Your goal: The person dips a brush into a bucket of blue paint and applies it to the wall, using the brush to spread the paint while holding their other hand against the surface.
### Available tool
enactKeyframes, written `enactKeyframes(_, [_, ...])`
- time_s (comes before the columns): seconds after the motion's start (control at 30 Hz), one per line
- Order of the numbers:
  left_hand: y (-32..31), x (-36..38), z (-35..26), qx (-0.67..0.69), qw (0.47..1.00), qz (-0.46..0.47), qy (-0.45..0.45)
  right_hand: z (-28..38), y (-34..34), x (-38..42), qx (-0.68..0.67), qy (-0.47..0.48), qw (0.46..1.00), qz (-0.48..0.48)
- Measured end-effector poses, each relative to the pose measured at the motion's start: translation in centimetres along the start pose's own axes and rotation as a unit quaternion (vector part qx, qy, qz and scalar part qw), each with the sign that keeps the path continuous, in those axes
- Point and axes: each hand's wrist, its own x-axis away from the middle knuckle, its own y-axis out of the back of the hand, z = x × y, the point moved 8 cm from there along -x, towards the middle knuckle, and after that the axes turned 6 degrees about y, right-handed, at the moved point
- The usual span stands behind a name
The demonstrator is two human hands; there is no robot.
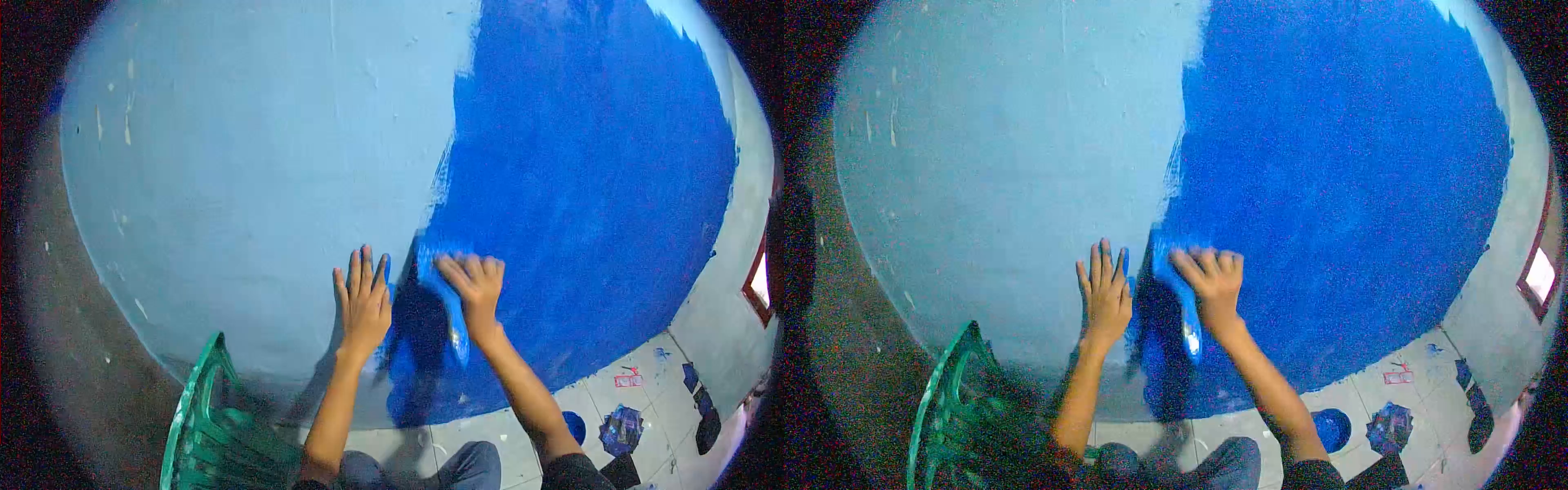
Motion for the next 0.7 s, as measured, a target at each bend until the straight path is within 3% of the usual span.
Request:
enactKeyframes(0.07, [-0.2, 0.1, 0.3, -0.007, 1.000, -0.003, 0.000, 2.4, -1.7, 6.1, -0.073, 0.029, 0.994, 0.075])
enactKeyframes(0.13, [-0.1, 0.1, 0.1, -0.003, 1.000, 0.001, -0.005, 4.2, -2.8, 10.4, -0.132, 0.047, 0.963, 0.230])
enactKeyframes(0.23, [0.6, -1.3, -0.7, -0.010, 1.000, 0.016, -0.007, 2.4, -0.5, 6.6, -0.065, 0.035, 0.987, 0.145])
enactKeyframes(0.37, [2.6, -5.3, -2.6, -0.050, 0.998, -0.022, -0.043, -3.3, 3.3, -5.7, 0.003, -0.008, 0.999, -0.053])
enactKeyframes(0.43, [3.8, -6.9, -3.3, -0.066, 0.995, -0.063, -0.051, -3.5, 3.8, -8.1, 0.032, 0.009, 0.994, -0.106])
enactKeyframes(0.5, [3.8, -7.3, -3.4, -0.078, 0.993, -0.076, -0.050, -2.3, 2.6, -6.3, 0.035, 0.008, 0.995, -0.095])
enactKeyframes(0.53, [3.7, -7.1, -3.3, -0.069, 0.993, -0.080, -0.047, -1.4, 0.9, -4.4, 0.018, 0.013, 1.000, -0.015])
enactKeyframes(0.7, [2.9, -5.8, -2.5, -0.056, 0.996, -0.056, -0.043, 3.4, -2.2, 8.7, -0.136, 0.025, 0.984, 0.110])
